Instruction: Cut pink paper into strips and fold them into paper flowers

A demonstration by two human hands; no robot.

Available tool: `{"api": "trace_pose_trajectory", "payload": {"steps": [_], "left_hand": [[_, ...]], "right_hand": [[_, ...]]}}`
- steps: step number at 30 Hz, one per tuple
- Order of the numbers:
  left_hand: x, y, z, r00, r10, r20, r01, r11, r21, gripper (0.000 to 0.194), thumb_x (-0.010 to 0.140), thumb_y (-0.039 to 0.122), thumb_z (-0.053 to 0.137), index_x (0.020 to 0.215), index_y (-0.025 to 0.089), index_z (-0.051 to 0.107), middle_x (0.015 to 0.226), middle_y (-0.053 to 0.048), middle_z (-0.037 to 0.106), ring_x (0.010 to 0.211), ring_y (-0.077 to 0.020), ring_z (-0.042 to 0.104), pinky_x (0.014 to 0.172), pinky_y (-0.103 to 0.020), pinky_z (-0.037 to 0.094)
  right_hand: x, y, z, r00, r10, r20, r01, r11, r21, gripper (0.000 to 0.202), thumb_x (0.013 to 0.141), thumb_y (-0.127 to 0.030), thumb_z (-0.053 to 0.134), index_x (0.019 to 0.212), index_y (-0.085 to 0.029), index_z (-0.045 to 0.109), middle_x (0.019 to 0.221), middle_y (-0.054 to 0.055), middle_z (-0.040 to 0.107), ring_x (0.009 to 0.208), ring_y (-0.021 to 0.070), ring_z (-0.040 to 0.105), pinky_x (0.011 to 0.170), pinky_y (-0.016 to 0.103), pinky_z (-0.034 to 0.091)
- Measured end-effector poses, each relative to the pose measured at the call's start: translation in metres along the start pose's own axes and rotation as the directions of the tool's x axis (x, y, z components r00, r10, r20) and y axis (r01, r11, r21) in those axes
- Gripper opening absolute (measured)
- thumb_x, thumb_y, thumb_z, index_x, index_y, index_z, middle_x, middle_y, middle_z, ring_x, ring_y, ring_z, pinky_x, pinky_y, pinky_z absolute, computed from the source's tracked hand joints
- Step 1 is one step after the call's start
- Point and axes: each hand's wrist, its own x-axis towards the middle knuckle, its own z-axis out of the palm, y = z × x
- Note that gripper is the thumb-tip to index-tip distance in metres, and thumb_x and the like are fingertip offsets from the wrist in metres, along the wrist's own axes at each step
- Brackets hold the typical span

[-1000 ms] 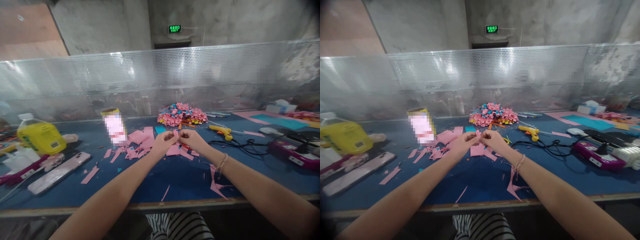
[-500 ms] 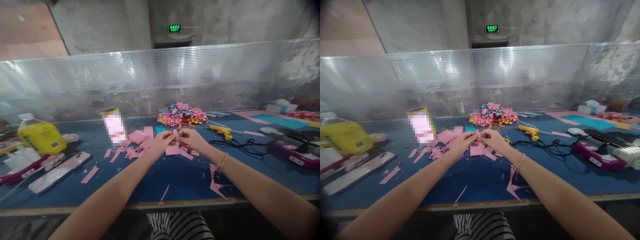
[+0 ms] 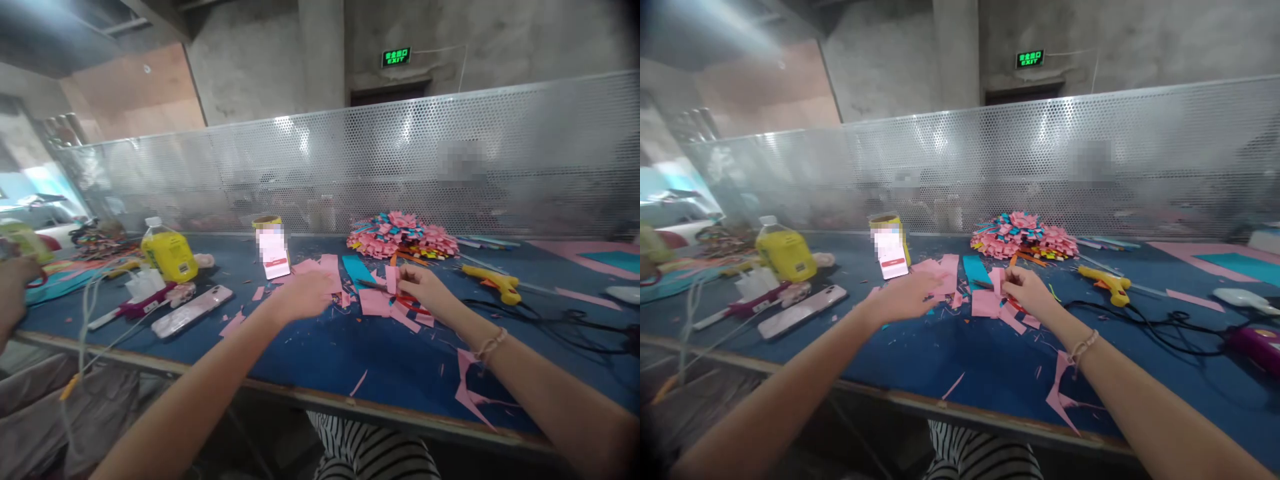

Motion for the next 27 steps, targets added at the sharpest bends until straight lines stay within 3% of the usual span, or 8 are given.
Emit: {"api": "trace_pose_trajectory", "payload": {"steps": [2, 5, 6, 8, 9, 14, 27], "left_hand": [[-0.034, -0.036, -0.005, 0.975, -0.219, -0.029, 0.221, 0.959, 0.18, 0.028, 0.073, 0.024, 0.039, 0.091, 0.016, 0.058, 0.095, -0.012, 0.059, 0.09, -0.0222, 0.052, 0.079, -0.034, 0.036], [-0.087, -0.09, -0.008, 0.856, -0.516, -0.022, 0.49, 0.798, 0.35, 0.033, 0.07, 0.028, 0.041, 0.095, 0.012, 0.056, 0.101, -0.014, 0.057, 0.095, -0.0258, 0.05, 0.082, -0.036, 0.033], [-0.102, -0.104, -0.009, 0.811, -0.585, 0.002, 0.547, 0.758, 0.356, 0.035, 0.071, 0.028, 0.039, 0.097, 0.01, 0.055, 0.102, -0.015, 0.056, 0.095, -0.0264, 0.05, 0.08, -0.036, 0.035], [-0.125, -0.125, -0.007, 0.779, -0.615, 0.124, 0.565, 0.774, 0.287, 0.041, 0.076, 0.029, 0.031, 0.104, 0.008, 0.052, 0.106, -0.015, 0.056, 0.099, -0.025, 0.049, 0.082, -0.033, 0.034], [-0.132, -0.131, -0.005, 0.767, -0.628, 0.133, 0.578, 0.765, 0.282, 0.045, 0.077, 0.029, 0.029, 0.109, 0.005, 0.048, 0.109, -0.017, 0.054, 0.099, -0.0249, 0.05, 0.082, -0.032, 0.034], [-0.141, -0.137, 0.007, 0.769, -0.631, 0.104, 0.593, 0.764, 0.256, 0.054, 0.076, 0.03, 0.028, 0.12, -0.001, 0.038, 0.123, -0.02, 0.042, 0.111, -0.0242, 0.041, 0.091, -0.029, 0.026], [-0.144, -0.146, 0.012, 0.797, -0.604, 0.013, 0.592, 0.785, 0.183, 0.048, 0.072, 0.028, 0.033, 0.112, 0.006, 0.047, 0.117, -0.013, 0.05, 0.106, -0.0218, 0.048, 0.089, -0.028, 0.03]], "right_hand": [[0.0, 0.001, 0.001, 1.0, 0.009, 0.001, -0.009, 1.0, -0.003, 0.004, 0.057, -0.02, 0.044, 0.057, -0.018, 0.042, 0.051, -0.005, 0.043, 0.047, 0.0078, 0.041, 0.048, 0.022, 0.033], [0.001, 0.001, 0.002, 1.0, 0.007, 0.021, -0.007, 1.0, -0.014, 0.005, 0.055, -0.021, 0.044, 0.054, -0.018, 0.04, 0.049, -0.006, 0.041, 0.046, 0.0078, 0.04, 0.047, 0.023, 0.032], [0.001, 0.001, 0.003, 1.0, 0.012, 0.027, -0.012, 1.0, -0.024, 0.004, 0.055, -0.02, 0.044, 0.054, -0.018, 0.04, 0.049, -0.006, 0.041, 0.045, 0.0076, 0.039, 0.046, 0.023, 0.031], [0.001, 0.001, 0.003, 0.999, 0.029, 0.035, -0.027, 0.998, -0.048, 0.002, 0.055, -0.019, 0.043, 0.055, -0.018, 0.041, 0.048, -0.005, 0.042, 0.043, 0.0071, 0.036, 0.044, 0.023, 0.029], [0.001, 0.002, 0.003, 0.999, 0.036, 0.037, -0.033, 0.998, -0.057, 0.001, 0.056, -0.019, 0.042, 0.055, -0.018, 0.042, 0.048, -0.005, 0.042, 0.042, 0.0069, 0.035, 0.044, 0.023, 0.028], [0.004, 0.012, 0.001, 0.999, 0.0, 0.036, 0.003, 0.997, -0.079, 0.002, 0.058, -0.019, 0.043, 0.057, -0.018, 0.041, 0.05, -0.005, 0.042, 0.045, 0.0077, 0.037, 0.045, 0.023, 0.028], [0.007, 0.016, -0.001, 0.999, 0.002, 0.039, -0.001, 1.0, -0.021, 0.002, 0.057, -0.019, 0.043, 0.058, -0.018, 0.041, 0.05, -0.005, 0.042, 0.045, 0.0084, 0.039, 0.047, 0.023, 0.03]]}}
